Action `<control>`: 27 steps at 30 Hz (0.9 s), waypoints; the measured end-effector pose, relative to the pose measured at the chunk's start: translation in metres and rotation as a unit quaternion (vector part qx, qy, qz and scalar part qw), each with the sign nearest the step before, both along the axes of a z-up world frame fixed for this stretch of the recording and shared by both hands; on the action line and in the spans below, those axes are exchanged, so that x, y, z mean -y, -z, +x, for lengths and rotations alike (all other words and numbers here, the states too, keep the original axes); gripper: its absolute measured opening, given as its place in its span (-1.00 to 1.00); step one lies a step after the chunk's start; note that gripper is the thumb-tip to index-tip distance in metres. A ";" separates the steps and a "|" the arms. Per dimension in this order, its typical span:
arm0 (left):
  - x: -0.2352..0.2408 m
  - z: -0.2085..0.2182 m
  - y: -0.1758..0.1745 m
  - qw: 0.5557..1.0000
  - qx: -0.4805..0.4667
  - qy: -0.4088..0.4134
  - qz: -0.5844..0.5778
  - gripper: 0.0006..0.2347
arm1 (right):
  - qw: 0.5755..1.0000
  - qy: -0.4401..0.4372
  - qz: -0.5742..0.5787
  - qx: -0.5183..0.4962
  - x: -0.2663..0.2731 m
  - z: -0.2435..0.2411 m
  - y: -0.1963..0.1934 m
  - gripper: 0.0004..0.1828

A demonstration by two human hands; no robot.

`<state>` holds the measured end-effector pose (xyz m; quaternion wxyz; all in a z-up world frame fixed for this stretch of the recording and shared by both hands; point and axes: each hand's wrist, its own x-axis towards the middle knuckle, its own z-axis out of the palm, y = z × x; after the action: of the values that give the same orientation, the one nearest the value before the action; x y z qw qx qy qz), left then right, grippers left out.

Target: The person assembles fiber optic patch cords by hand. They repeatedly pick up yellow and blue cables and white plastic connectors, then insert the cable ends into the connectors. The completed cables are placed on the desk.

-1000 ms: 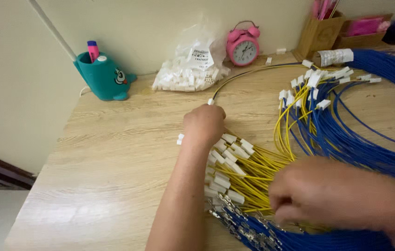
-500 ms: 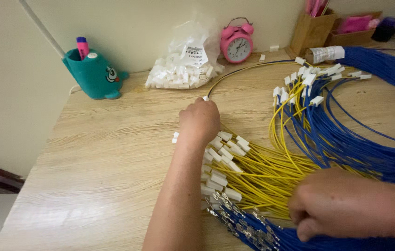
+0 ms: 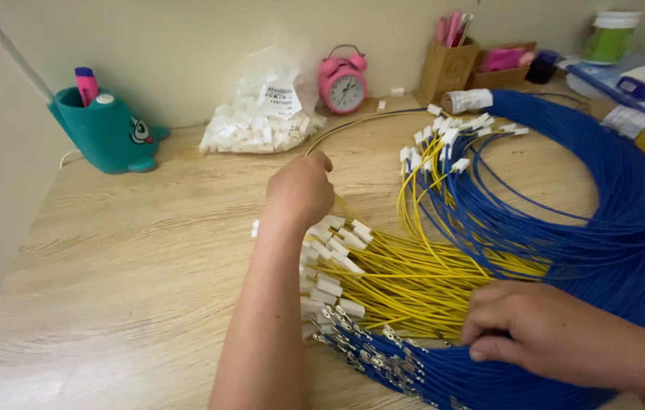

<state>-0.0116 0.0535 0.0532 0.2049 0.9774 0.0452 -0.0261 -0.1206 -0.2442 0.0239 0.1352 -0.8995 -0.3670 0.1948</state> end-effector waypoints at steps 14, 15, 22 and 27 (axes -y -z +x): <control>0.013 0.012 0.005 0.905 0.207 0.052 -0.368 -0.85 | 0.915 0.361 0.180 -0.006 0.000 0.013 -0.040 -0.70; 0.018 0.009 0.003 0.853 0.162 0.060 -0.492 -0.89 | 0.914 0.341 0.220 0.011 0.005 0.020 -0.034 -0.69; 0.023 0.016 0.008 0.703 0.126 0.011 -0.700 -0.98 | 0.888 0.369 0.271 0.031 -0.049 0.050 -0.055 -0.76; 0.025 -0.003 -0.010 0.697 0.045 -0.023 -0.715 -0.91 | 0.841 0.431 0.323 0.056 -0.088 0.062 -0.056 -0.75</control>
<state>-0.0146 0.0286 0.0628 0.8445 0.5350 0.0261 -0.0022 -0.0581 -0.1561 0.0794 0.4675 -0.8817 0.0084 -0.0635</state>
